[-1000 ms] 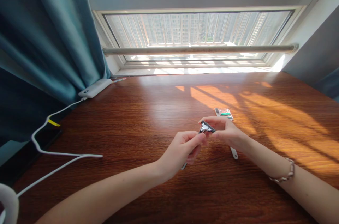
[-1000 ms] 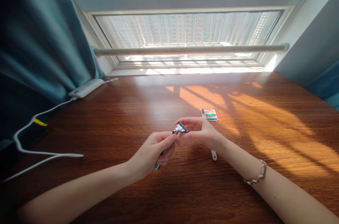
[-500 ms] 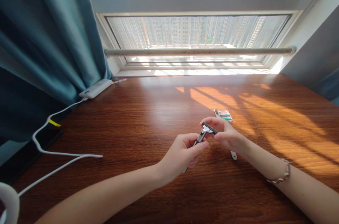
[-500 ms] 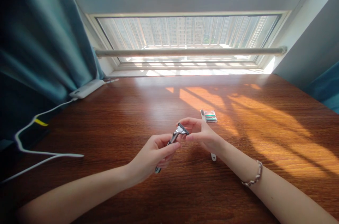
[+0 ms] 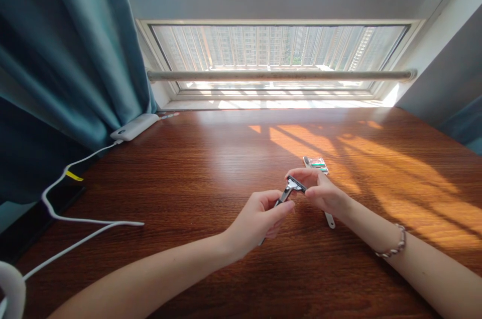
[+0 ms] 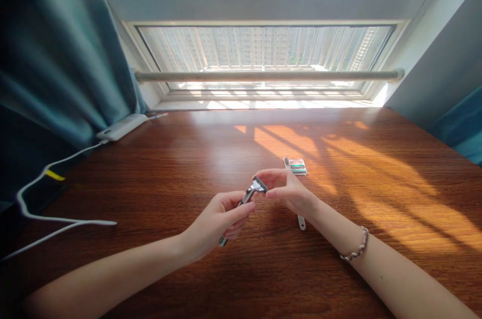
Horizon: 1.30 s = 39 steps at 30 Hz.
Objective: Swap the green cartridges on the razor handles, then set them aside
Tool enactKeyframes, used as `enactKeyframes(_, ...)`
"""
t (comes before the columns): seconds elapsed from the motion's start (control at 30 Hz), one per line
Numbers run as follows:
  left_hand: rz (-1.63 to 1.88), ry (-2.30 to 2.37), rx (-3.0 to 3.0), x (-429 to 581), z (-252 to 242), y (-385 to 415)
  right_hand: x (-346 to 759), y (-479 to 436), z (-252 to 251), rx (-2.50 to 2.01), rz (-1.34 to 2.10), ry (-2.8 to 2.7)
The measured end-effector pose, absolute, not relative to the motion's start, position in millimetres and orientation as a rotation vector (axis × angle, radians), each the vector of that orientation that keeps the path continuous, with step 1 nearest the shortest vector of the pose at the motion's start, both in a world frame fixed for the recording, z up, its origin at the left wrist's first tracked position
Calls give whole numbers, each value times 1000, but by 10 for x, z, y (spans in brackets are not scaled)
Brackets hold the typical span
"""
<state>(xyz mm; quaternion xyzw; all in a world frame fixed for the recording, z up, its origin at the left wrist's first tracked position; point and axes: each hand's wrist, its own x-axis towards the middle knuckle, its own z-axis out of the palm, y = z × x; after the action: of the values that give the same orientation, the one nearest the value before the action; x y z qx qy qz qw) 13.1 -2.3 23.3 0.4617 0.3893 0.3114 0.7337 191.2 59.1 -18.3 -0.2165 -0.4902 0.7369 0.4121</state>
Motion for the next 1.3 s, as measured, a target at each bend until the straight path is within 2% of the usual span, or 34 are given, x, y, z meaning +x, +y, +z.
enactKeyframes(0.37,705,841,986,134,214,-18,1891,592,-156,-506,1836,-1258)
enactKeyframes(0.63,943,870,1141,128,90,56,1873,606,-173,-590,1741,-1260)
enactKeyframes(0.9,1025,825,1100,134,45,124,1755,518,-182,-717,1652,-1598)
enactKeyframes(1.0,1067,832,1018,128,-1,159,1722,441,-188,-938,1367,-1845)
enactKeyframes(1.17,1036,876,848,108,-110,264,1704,352,-155,-1220,646,-2255)
enactKeyframes(1.3,912,922,855,84,-177,340,1817,420,-11,-1317,336,-2291)
